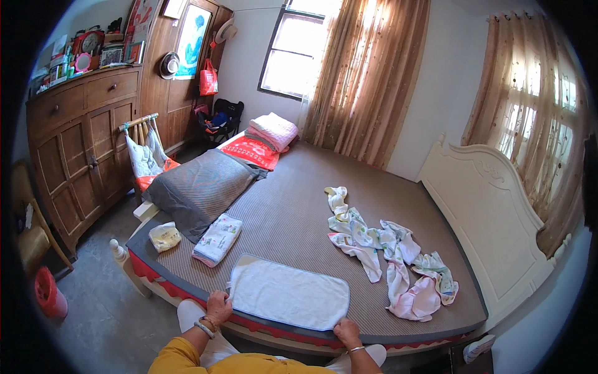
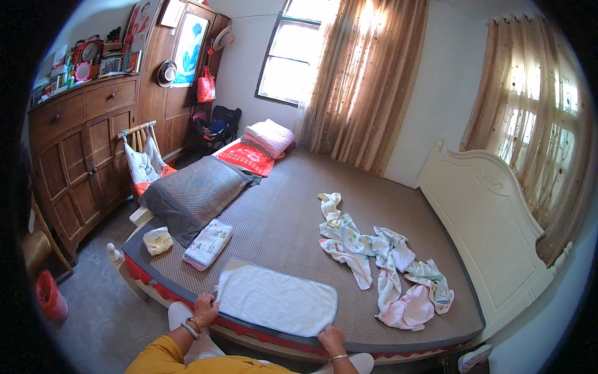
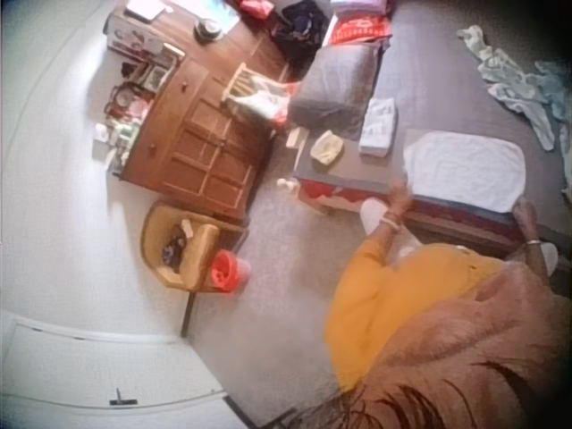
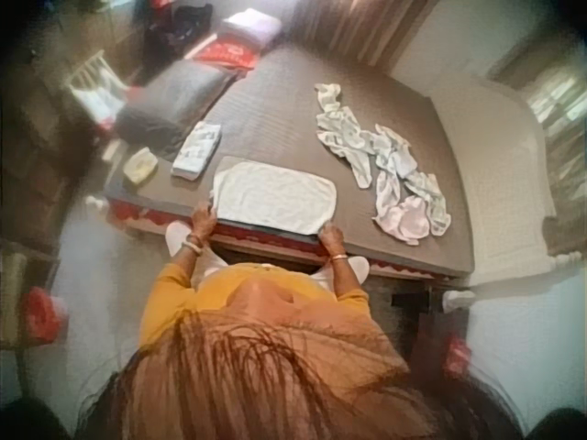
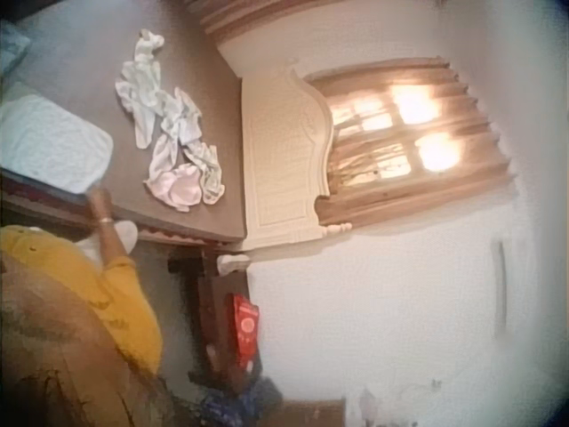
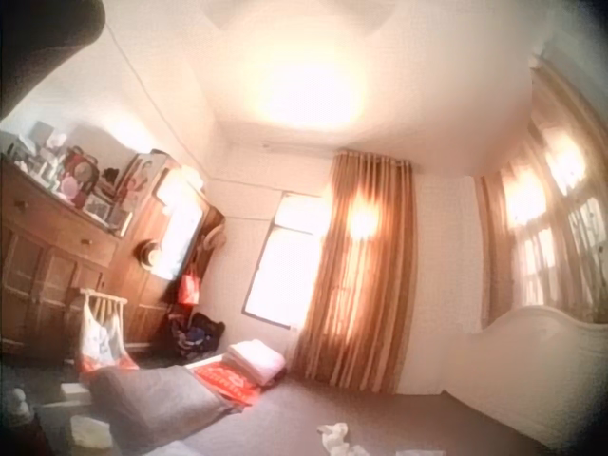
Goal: The person folds items of clothing by hand on a bed, smoothing and stacking them one by one.
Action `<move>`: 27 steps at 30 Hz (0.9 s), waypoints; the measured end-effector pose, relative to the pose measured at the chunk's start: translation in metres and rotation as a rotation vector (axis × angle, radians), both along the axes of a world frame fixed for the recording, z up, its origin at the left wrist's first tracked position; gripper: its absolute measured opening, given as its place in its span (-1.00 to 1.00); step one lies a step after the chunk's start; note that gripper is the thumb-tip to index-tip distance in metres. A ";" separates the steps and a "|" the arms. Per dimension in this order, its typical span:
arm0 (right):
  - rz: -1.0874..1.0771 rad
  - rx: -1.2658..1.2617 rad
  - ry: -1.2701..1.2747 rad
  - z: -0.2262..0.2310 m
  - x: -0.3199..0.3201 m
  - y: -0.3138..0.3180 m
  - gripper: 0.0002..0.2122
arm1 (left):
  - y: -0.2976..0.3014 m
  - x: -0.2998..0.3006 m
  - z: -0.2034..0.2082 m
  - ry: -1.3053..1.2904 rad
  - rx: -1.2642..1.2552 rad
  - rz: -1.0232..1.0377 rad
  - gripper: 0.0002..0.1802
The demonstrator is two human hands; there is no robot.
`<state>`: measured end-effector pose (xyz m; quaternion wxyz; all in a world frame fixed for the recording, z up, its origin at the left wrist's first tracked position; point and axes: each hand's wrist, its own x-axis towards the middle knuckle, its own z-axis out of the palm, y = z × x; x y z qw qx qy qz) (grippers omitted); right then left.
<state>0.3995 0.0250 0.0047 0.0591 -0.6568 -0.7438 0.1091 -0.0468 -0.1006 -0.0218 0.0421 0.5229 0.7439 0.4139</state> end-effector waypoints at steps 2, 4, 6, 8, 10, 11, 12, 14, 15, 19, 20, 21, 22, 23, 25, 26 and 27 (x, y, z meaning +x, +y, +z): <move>0.004 0.020 0.037 -0.004 0.003 0.000 -0.71 | 0.000 -0.001 -0.001 -0.010 -0.023 0.000 -0.84; 0.004 0.043 0.072 -0.006 0.004 0.000 -0.72 | -0.001 0.000 -0.001 -0.019 -0.027 -0.003 -0.83; -0.006 0.066 0.089 -0.005 0.004 -0.001 -0.74 | -0.001 0.000 0.000 -0.020 -0.029 -0.003 -0.83; -0.020 0.089 0.093 -0.002 0.001 -0.004 -0.76 | -0.001 0.001 0.001 -0.003 -0.023 -0.009 -0.83; -0.042 0.104 0.122 0.004 -0.003 -0.007 -0.77 | -0.002 0.001 0.003 0.002 -0.021 -0.007 -0.84; -0.059 0.116 0.139 0.007 -0.006 -0.008 -0.77 | -0.002 0.002 0.003 -0.003 -0.023 -0.003 -0.84; -0.062 0.096 0.117 0.010 -0.009 -0.009 -0.78 | -0.002 0.002 0.004 -0.013 -0.016 0.003 -0.84; -0.082 0.065 0.077 0.013 -0.014 -0.010 -0.78 | -0.002 0.003 0.005 -0.014 -0.035 0.010 -0.84; -0.073 0.060 0.079 0.014 -0.016 -0.010 -0.78 | -0.003 0.004 0.005 -0.015 -0.019 0.012 -0.84; -0.017 0.056 0.097 0.010 -0.015 -0.006 -0.75 | -0.004 0.004 0.007 -0.014 -0.027 0.000 -0.83; -0.020 0.044 0.088 0.009 -0.014 -0.004 -0.74 | -0.005 0.004 0.007 -0.014 -0.027 -0.001 -0.82; -0.018 0.046 0.116 0.008 -0.014 -0.001 -0.73 | -0.005 0.004 0.008 -0.015 -0.027 -0.003 -0.82; -0.032 0.036 0.129 0.007 -0.013 0.001 -0.73 | -0.005 0.005 0.008 -0.019 -0.029 -0.002 -0.82; -0.054 0.041 0.135 0.006 -0.013 0.003 -0.72 | -0.006 0.005 0.009 -0.022 -0.031 -0.001 -0.82; -0.047 0.029 0.108 0.005 -0.014 0.004 -0.71 | -0.006 0.005 0.010 -0.022 -0.037 -0.002 -0.82; -0.040 0.031 0.095 0.005 -0.015 0.004 -0.70 | -0.006 0.006 0.011 -0.019 -0.039 -0.001 -0.82; -0.023 0.046 0.090 0.005 -0.016 0.004 -0.70 | -0.006 0.006 0.011 -0.012 -0.015 0.000 -0.82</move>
